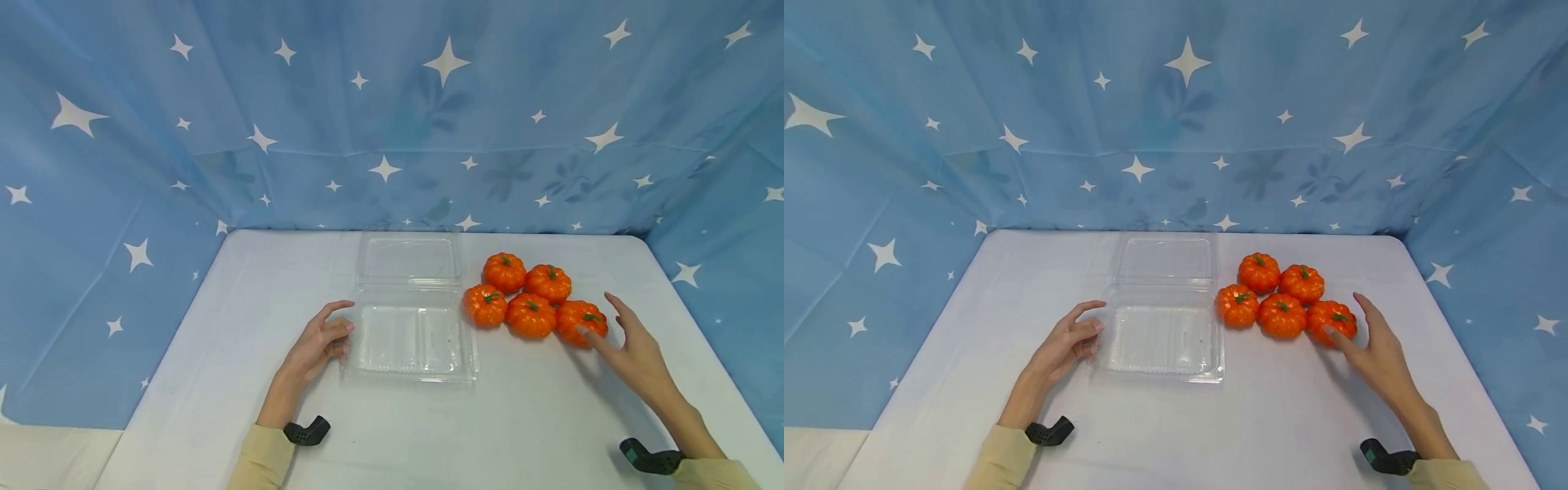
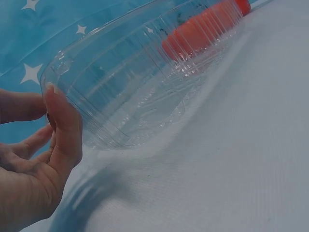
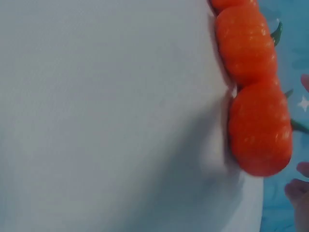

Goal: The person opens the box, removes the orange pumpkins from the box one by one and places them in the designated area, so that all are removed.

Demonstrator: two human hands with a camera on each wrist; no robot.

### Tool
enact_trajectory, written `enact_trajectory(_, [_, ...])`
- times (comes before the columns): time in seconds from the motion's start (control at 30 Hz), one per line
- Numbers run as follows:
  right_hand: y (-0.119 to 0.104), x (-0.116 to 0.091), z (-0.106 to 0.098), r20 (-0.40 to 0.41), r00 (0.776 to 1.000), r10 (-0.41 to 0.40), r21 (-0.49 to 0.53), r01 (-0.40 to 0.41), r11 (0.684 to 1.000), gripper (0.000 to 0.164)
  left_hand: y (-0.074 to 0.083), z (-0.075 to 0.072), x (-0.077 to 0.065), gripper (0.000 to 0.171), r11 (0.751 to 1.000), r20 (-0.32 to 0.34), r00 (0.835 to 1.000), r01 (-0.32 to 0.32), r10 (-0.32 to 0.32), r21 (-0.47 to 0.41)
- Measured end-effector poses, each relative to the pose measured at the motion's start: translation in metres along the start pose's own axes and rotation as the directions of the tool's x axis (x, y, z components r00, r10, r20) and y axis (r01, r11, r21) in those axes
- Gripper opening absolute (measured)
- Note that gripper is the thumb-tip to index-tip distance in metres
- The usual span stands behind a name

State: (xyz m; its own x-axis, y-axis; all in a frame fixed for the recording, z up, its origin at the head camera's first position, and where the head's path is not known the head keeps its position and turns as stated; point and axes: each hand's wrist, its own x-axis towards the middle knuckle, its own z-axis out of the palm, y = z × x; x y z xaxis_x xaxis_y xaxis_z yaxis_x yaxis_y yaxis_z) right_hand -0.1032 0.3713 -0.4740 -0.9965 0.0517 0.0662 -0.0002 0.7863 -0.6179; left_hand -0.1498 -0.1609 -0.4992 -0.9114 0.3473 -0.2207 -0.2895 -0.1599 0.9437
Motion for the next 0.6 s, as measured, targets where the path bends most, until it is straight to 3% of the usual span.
enact_trajectory(0.17, [-0.021, 0.011, 0.009, -0.088, 0.984, -0.157, 0.009, 0.159, 0.987, 0.075, 0.003, -0.003, 0.002, 0.057, 0.997, -0.039, 0.999, 0.01, -0.007, 0.079])
enact_trajectory(0.3, [-0.041, 0.018, 0.017, -0.058, 0.973, -0.222, 0.016, 0.223, 0.975, 0.072, 0.007, -0.002, 0.005, 0.057, 0.966, -0.105, 0.994, 0.028, -0.001, 0.258])
enact_trajectory(0.4, [-0.055, 0.023, 0.025, -0.031, 0.96, -0.277, 0.029, 0.278, 0.96, 0.071, 0.012, -0.001, 0.006, 0.064, 0.9, -0.144, 0.989, 0.05, 0.015, 0.433])
enact_trajectory(0.47, [-0.063, 0.027, 0.031, -0.029, 0.943, -0.332, 0.03, 0.333, 0.942, 0.069, 0.017, -0.001, 0.006, 0.071, 0.832, -0.153, 0.988, 0.058, 0.033, 0.551])
enact_trajectory(0.6, [-0.082, 0.033, 0.044, -0.045, 0.896, -0.441, -0.031, 0.44, 0.897, 0.07, 0.027, -0.003, 0.008, 0.075, 0.686, -0.112, 0.987, 0.002, 0.116, 0.728])
